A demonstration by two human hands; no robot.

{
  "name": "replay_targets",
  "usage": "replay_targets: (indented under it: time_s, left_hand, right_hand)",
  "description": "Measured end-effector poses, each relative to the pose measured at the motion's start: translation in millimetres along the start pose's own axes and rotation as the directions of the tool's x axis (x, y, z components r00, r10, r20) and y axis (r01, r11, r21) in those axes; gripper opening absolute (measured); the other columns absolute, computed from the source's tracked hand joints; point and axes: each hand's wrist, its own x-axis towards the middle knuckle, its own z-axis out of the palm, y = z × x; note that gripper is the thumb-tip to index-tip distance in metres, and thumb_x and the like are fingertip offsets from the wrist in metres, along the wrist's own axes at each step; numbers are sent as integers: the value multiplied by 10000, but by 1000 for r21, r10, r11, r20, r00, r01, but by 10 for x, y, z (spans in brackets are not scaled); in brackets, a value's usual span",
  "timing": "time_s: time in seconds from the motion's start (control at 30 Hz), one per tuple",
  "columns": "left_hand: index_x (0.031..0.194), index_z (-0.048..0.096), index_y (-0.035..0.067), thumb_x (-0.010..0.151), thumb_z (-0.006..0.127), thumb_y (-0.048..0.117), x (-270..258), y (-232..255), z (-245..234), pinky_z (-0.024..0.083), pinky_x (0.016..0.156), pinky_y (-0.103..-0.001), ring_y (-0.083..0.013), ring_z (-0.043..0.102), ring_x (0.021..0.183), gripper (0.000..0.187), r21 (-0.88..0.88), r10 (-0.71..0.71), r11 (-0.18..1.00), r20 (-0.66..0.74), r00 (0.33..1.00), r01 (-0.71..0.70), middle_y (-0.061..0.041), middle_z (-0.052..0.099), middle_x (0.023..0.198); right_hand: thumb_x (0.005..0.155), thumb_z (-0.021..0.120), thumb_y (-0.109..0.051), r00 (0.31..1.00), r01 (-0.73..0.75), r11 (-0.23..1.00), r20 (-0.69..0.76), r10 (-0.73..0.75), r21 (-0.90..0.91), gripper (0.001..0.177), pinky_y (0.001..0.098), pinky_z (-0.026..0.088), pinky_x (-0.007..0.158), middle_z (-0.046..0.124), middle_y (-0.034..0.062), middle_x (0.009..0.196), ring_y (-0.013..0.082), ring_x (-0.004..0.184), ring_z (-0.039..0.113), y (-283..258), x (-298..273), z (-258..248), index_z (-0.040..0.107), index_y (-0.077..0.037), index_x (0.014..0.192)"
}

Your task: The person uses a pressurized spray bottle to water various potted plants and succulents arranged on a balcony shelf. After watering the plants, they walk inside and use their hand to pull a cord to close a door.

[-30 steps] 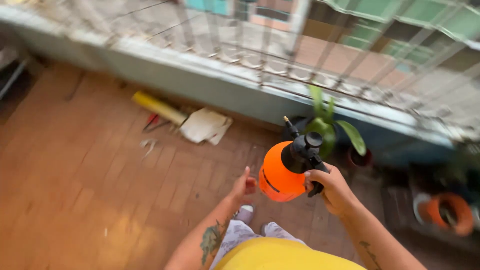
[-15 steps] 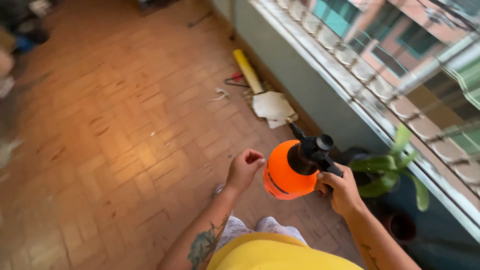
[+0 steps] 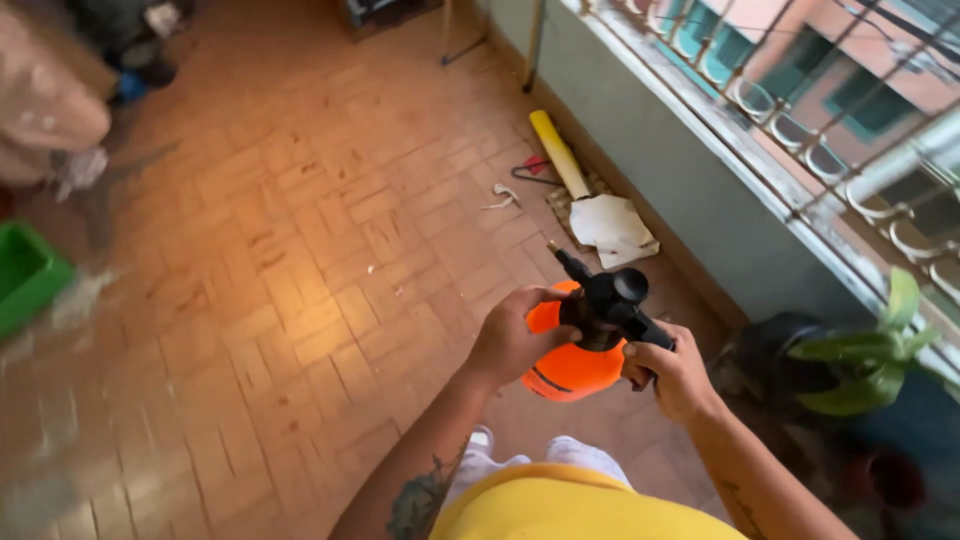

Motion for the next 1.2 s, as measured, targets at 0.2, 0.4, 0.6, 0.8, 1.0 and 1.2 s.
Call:
replay_targets:
  time_s: [0.2, 0.4, 0.6, 0.8, 1.0, 1.2]
  left_hand:
    - [1266, 677, 184, 621, 897, 525, 63, -197, -421, 407, 1142, -464, -341, 611, 1264, 762, -42, 134, 991, 242, 961, -128, -123, 698, 1176]
    - [1435, 582, 277, 508, 876, 549, -26, 37, -211, 259, 1203, -490, -287, 532, 1391, 1009, -131, 401, 913, 464, 790, -386, -75, 667, 1317]
    - [1103, 658, 236, 573, 829, 356, -467, 597, -210, 323, 1136, -468, -232, 674, 1183, 570, -213, 475, 869, 609, 635, -446, 40, 744, 1102]
    - [993, 714, 229, 552, 742, 283, -1252, 818, -41, 596, 746, -332, -200, 754, 887, 445, -162, 451, 887, 496, 742, -432, 56, 775, 970]
    - [1154, 664, 277, 423, 884, 384, -1997, 760, 75, 546, 1016, -509, -291, 697, 1123, 770, -51, 283, 953, 496, 821, -298, -35, 729, 1047]
    - [1081, 639, 210, 461, 844, 447, -2642, 1121, -197, 546, 990, -522, -337, 713, 1080, 695, 94, 137, 972, 517, 845, -216, -58, 730, 1016]
  right_hand:
    - [641, 723, -88, 985, 67, 994, -162, -53, 84, 207, 312, 406, 313, 390, 94, 352, 187, 312, 423, 76, -356, 652, 572, -6, 527]
    - [622, 756, -74, 939, 153, 984, -323, -115, 94, 198, 306, 431, 289, 423, 114, 355, 162, 296, 423, 50, -1043, 813, 601, 35, 563]
    - [651, 807, -138, 924, 12, 999, -383, 1, 31, 278, 282, 332, 376, 598, 116, 528, 161, 399, 465, -32, -1819, 802, 651, 81, 718]
    - [698, 776, -185, 901, 39, 993, -425, -83, -110, 270, 315, 394, 441, 556, 100, 477, 168, 432, 501, -304, -2531, 997, 628, 37, 653]
    - [736, 786, -249, 832, 281, 953, -466, -302, -115, 299, 278, 507, 364, 555, 130, 453, 176, 438, 610, -442, -3158, 1235, 687, 32, 743]
    - [740, 805, -210, 851, 325, 939, -398, -343, -114, 279, 284, 528, 367, 557, 139, 459, 210, 454, 637, -493, -3617, 1391, 674, 37, 727]
